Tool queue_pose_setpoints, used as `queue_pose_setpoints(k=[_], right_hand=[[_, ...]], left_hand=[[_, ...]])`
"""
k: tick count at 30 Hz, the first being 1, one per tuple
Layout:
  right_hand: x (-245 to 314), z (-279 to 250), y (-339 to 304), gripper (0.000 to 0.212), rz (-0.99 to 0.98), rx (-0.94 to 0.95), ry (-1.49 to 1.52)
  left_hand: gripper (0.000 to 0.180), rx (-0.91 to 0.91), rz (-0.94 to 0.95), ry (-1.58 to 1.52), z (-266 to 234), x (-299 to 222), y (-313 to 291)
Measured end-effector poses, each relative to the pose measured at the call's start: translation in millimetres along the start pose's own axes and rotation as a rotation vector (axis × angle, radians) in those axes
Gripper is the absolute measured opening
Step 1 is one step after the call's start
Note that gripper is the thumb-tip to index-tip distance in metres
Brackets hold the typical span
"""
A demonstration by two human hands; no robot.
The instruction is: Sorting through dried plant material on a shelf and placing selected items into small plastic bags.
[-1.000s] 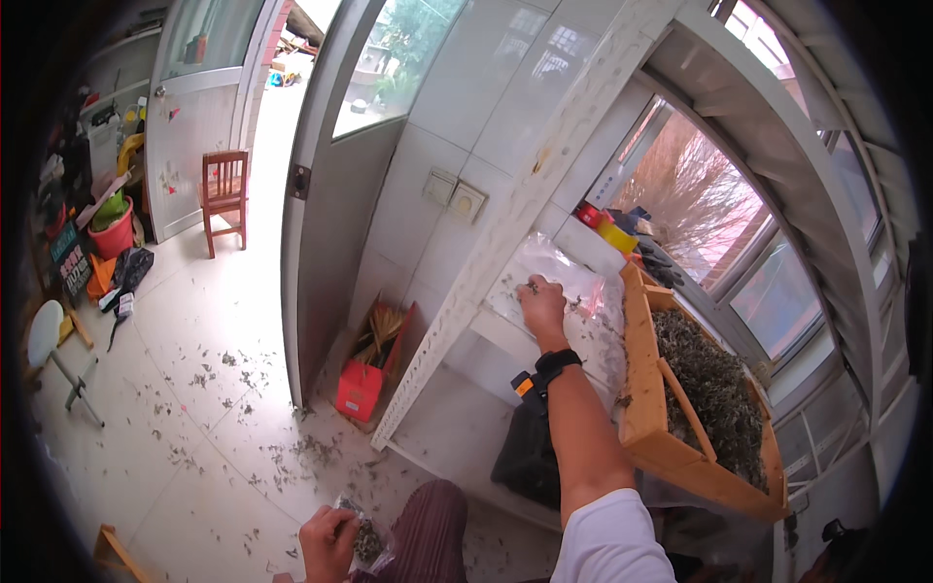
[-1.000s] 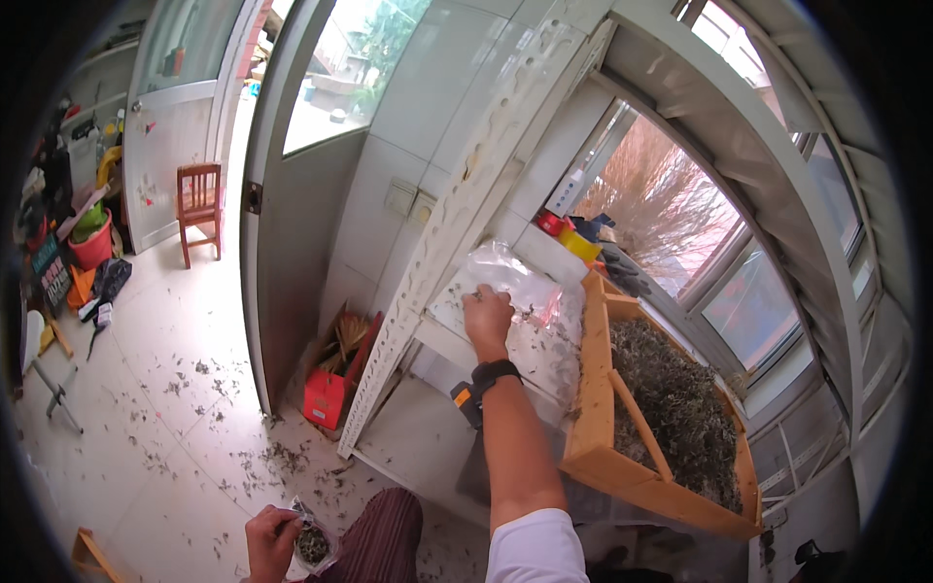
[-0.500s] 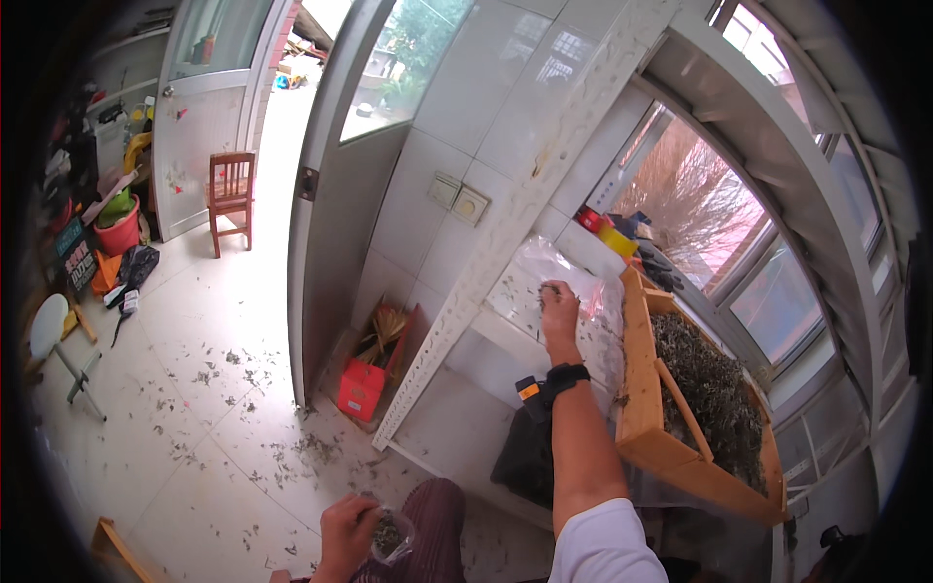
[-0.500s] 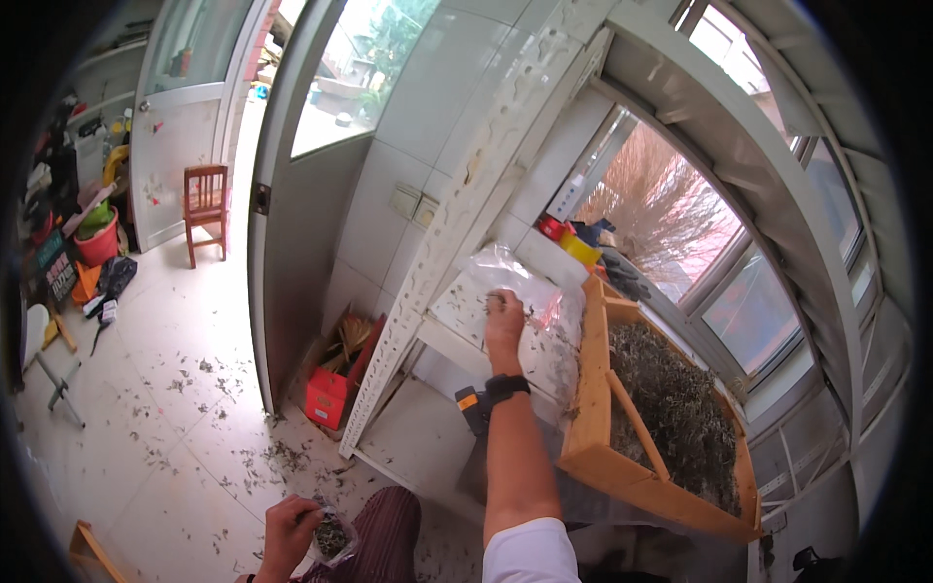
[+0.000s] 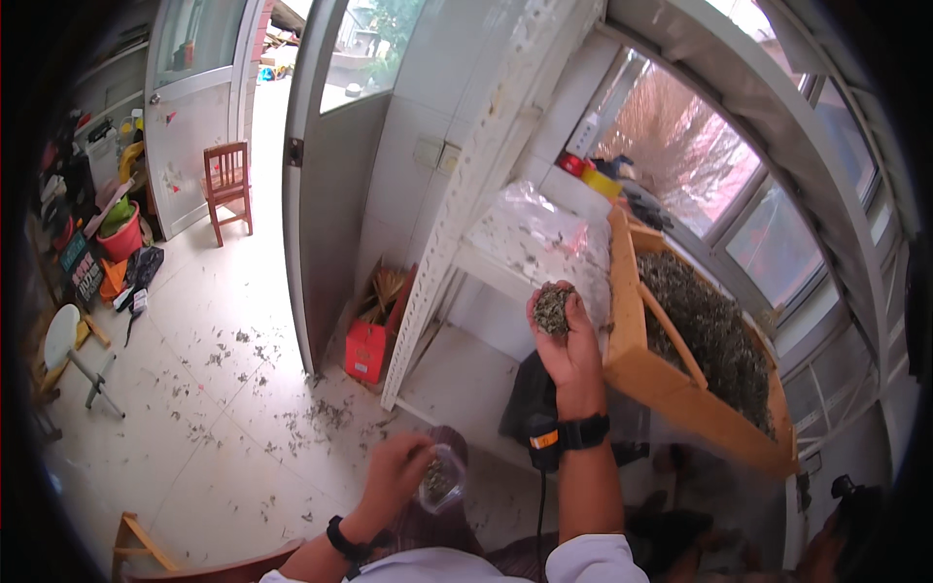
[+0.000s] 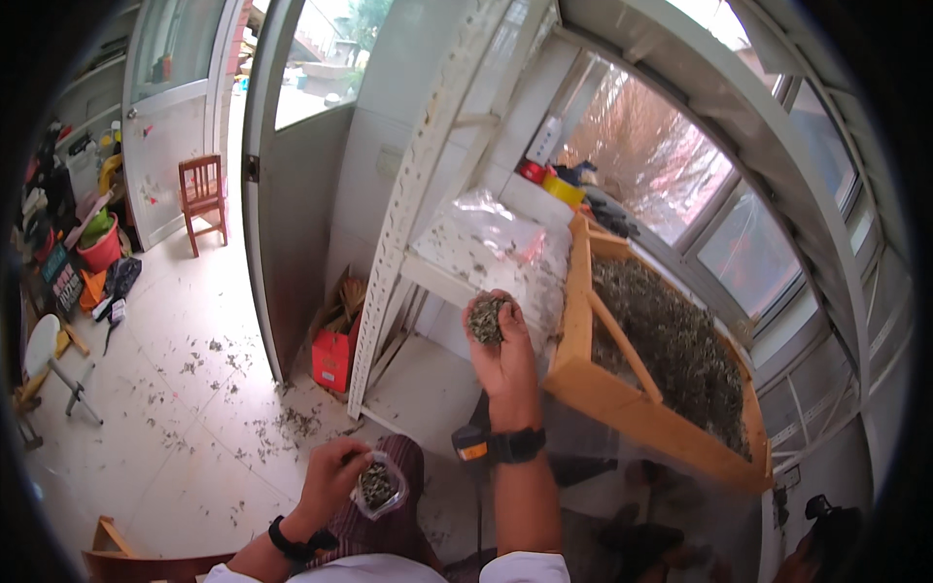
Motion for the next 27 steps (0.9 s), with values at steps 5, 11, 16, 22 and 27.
queue_pose_setpoints(k=[5,11,16,22,27], right_hand=[[-20.5,-1.0,-102.2,0.019,0.148,-0.070,0.038],[-55.4,-9.6,-212.9,0.018,0.357,-0.183,-0.125],[-83.6,-22.7,-260.1,0.018,0.484,-0.183,-0.151],[-81.6,-32.7,-258.3,0.020,0.438,-0.128,-0.676],[-82.5,-31.9,-250.1,0.029,0.454,-0.083,-1.233]], left_hand=[[0.011,0.031,-0.052,-0.046,33.4,-0.9,-2.2],[0.011,0.061,-0.020,0.089,61.5,10.6,-14.5],[0.010,0.080,0.001,0.156,78.1,7.2,-28.7],[0.010,0.096,0.025,0.203,79.7,7.3,-36.9],[0.010,0.089,-0.007,0.169,75.8,16.2,-44.0]])
Point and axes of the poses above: each hand's wrist, its own y-axis towards the middle knuckle, its own z-axis out of the palm, x = y × z, the point moved 9 cm from there along y, towards the middle knuckle, and after that the axes turned 13 degrees about -y, right-handed, at the moved point
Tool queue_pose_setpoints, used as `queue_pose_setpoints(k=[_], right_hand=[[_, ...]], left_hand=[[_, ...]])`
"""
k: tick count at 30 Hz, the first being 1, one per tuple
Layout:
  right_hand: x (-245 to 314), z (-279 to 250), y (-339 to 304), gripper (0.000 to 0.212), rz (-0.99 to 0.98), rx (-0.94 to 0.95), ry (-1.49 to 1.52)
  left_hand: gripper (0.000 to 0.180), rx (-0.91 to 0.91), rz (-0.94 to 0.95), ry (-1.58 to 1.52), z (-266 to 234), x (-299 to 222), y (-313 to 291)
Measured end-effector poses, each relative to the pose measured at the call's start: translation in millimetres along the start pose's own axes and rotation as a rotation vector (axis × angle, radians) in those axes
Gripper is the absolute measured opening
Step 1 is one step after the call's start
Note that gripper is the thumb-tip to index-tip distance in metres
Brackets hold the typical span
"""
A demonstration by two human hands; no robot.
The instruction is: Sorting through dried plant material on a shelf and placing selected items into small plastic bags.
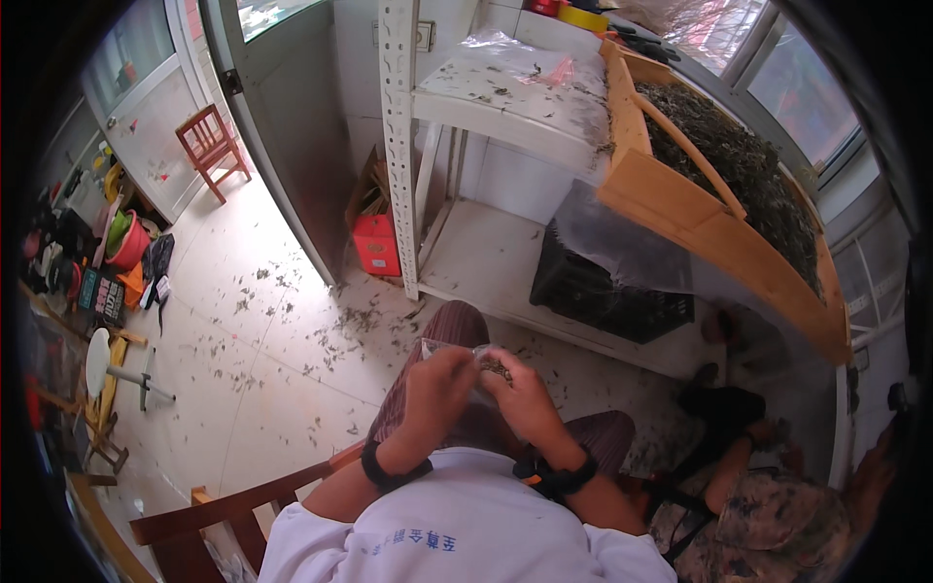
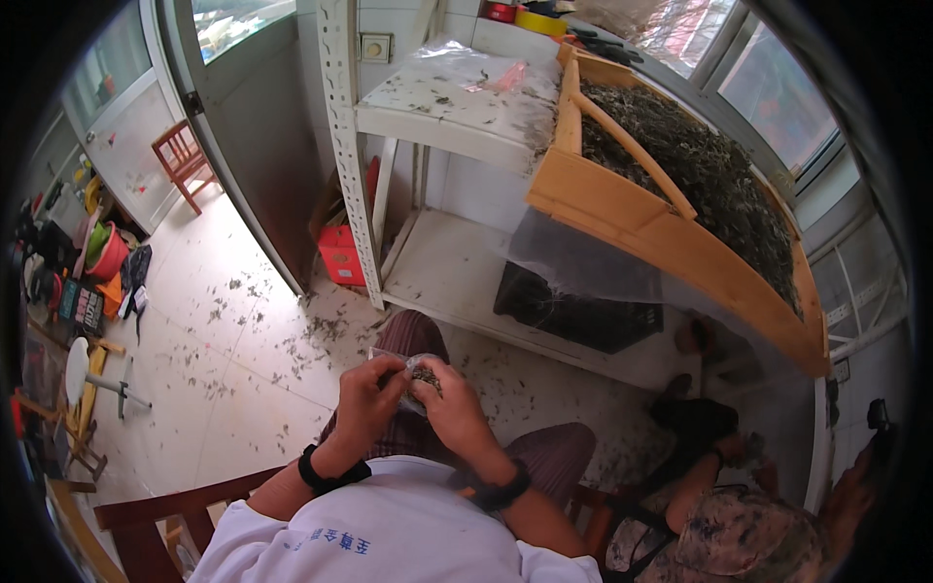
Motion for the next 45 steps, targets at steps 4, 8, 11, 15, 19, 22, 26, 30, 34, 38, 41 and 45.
queue_pose_setpoints(k=[4,8,11,15,19,22,26,30,34,38,41,45], right_hand=[[0.5,4.1,6.6,0.034,0.001,-0.002,-0.089],[2.1,17.2,5.4,0.052,0.078,0.285,0.358],[13.6,18.8,4.8,0.059,0.026,0.366,0.394],[13.5,20.4,9.2,0.057,0.004,0.330,0.291],[15.9,17.8,10.4,0.053,0.001,0.244,0.228],[21.2,12.0,9.5,0.046,0.009,0.168,-0.063],[26.9,7.8,8.5,0.042,-0.064,-0.009,-0.368],[28.7,8.4,6.1,0.044,-0.109,0.018,-0.248],[14.6,12.8,2.6,0.047,0.078,0.229,0.012],[21.5,10.2,8.1,0.044,-0.055,0.094,0.009],[27.4,9.6,9.1,0.038,-0.078,-0.010,-0.148],[45.3,12.0,8.8,0.031,-0.186,-0.107,-0.478]], left_hand=[[0.010,-0.028,0.014,-0.030,-8.5,-0.2,-0.6],[0.010,-0.048,-0.025,-0.124,-16.3,7.0,-2.0],[0.009,-0.029,-0.106,-0.138,-18.7,13.1,-3.9],[0.009,-0.037,-0.131,-0.115,-22.3,10.9,-2.7],[0.009,-0.068,0.013,-0.034,-26.2,-0.8,-5.3],[0.008,-0.054,0.053,0.028,-24.6,-5.3,-9.5],[0.008,0.016,0.098,0.110,-13.9,-10.3,-13.8],[0.008,-0.018,0.114,0.070,-19.5,-13.3,-13.1],[0.007,-0.049,0.075,0.032,-29.2,-11.6,-14.6],[0.008,-0.074,0.105,0.023,-35.0,-14.1,-14.8],[0.009,-0.078,0.092,0.019,-37.0,-12.5,-15.9],[0.007,-0.041,0.043,0.043,-37.5,-11.5,-18.5]])
Point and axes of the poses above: each hand's wrist, its own y-axis towards the middle knuckle, its own z-axis out of the palm, x = y × z, the point moved 9 cm from there along y, towards the middle knuckle, and after that the axes turned 13 degrees about -y, right-handed, at the moved point
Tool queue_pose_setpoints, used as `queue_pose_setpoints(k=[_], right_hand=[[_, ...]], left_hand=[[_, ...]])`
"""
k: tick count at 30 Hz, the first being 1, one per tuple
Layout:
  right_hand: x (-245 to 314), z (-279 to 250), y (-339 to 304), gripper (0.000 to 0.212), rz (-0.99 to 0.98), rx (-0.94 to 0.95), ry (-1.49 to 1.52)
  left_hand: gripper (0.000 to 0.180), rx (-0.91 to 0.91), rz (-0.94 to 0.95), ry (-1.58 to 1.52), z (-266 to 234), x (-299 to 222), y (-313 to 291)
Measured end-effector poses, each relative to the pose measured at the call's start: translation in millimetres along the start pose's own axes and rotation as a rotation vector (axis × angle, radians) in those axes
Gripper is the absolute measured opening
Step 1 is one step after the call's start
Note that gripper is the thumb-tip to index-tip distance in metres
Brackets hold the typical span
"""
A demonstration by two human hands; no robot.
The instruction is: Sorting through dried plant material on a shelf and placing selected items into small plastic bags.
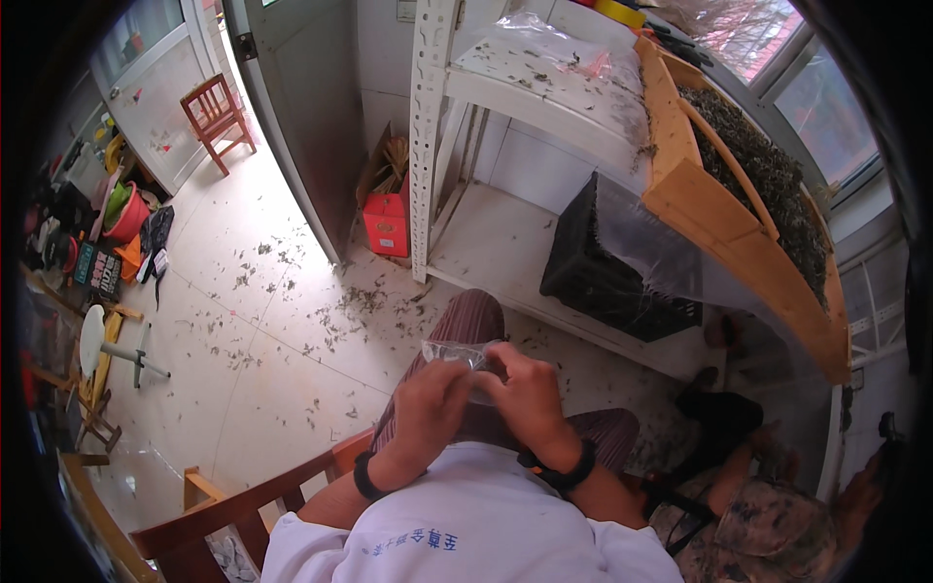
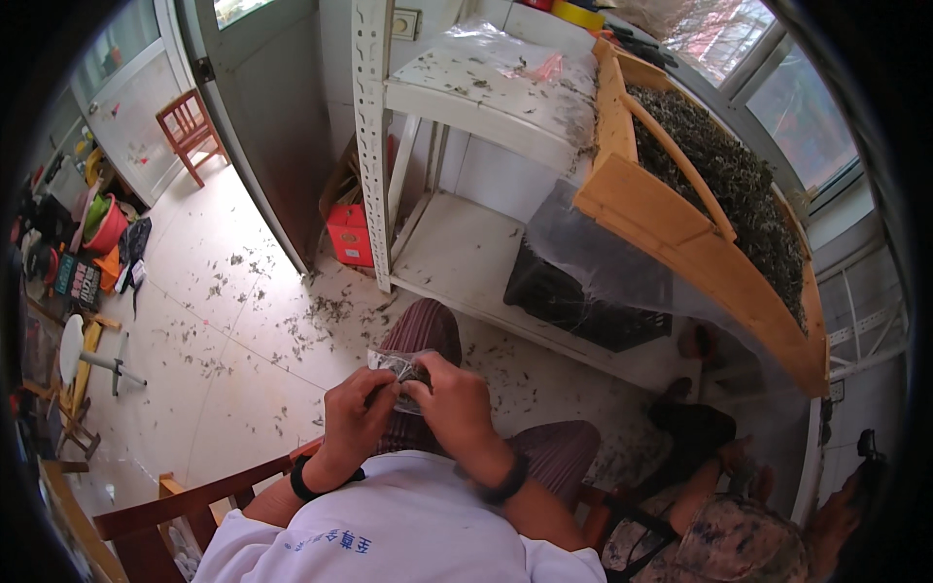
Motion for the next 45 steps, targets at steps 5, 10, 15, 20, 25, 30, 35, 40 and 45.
queue_pose_setpoints(k=[5,10,15,20,25,30,35,40,45], right_hand=[[15.2,-1.0,1.4,0.025,-0.201,-0.125,0.021],[18.6,-29.6,4.5,0.029,-0.254,-0.080,-0.016],[39.9,-50.4,23.6,0.039,-0.401,-0.201,-0.133],[24.0,-1.5,37.9,0.042,-0.395,0.086,0.035],[18.9,30.7,44.4,0.034,-0.266,0.274,0.096],[22.7,39.8,46.3,0.018,-0.336,0.078,-0.069],[26.6,47.2,47.5,0.012,-0.306,0.086,-0.171],[25.9,42.6,49.6,0.013,-0.287,0.054,-0.244],[16.0,1.9,39.8,0.043,-0.090,0.276,0.452]], left_hand=[[0.007,-0.099,0.025,-0.054,-12.8,6.3,-0.5],[0.007,-0.124,-0.126,-0.173,-23.7,21.7,2.2],[0.007,-0.124,-0.241,-0.253,-26.9,31.5,0.6],[0.006,-0.101,-0.225,-0.326,-23.8,31.3,-0.5],[0.006,-0.069,-0.137,-0.240,-22.9,21.7,-1.1],[0.007,-0.046,-0.080,-0.207,-19.2,10.6,-0.1],[0.005,-0.025,-0.018,-0.186,-18.6,3.5,1.4],[0.004,-0.061,-0.166,-0.338,-20.3,17.8,1.7],[0.008,-0.112,-0.365,-0.486,-26.9,29.5,3.8]])
Point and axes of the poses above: each hand's wrist, its own y-axis towards the middle knuckle, its own z-axis out of the palm, x = y × z, the point moved 9 cm from there along y, towards the middle knuckle, and after that the axes turned 13 degrees about -y, right-handed, at the moved point
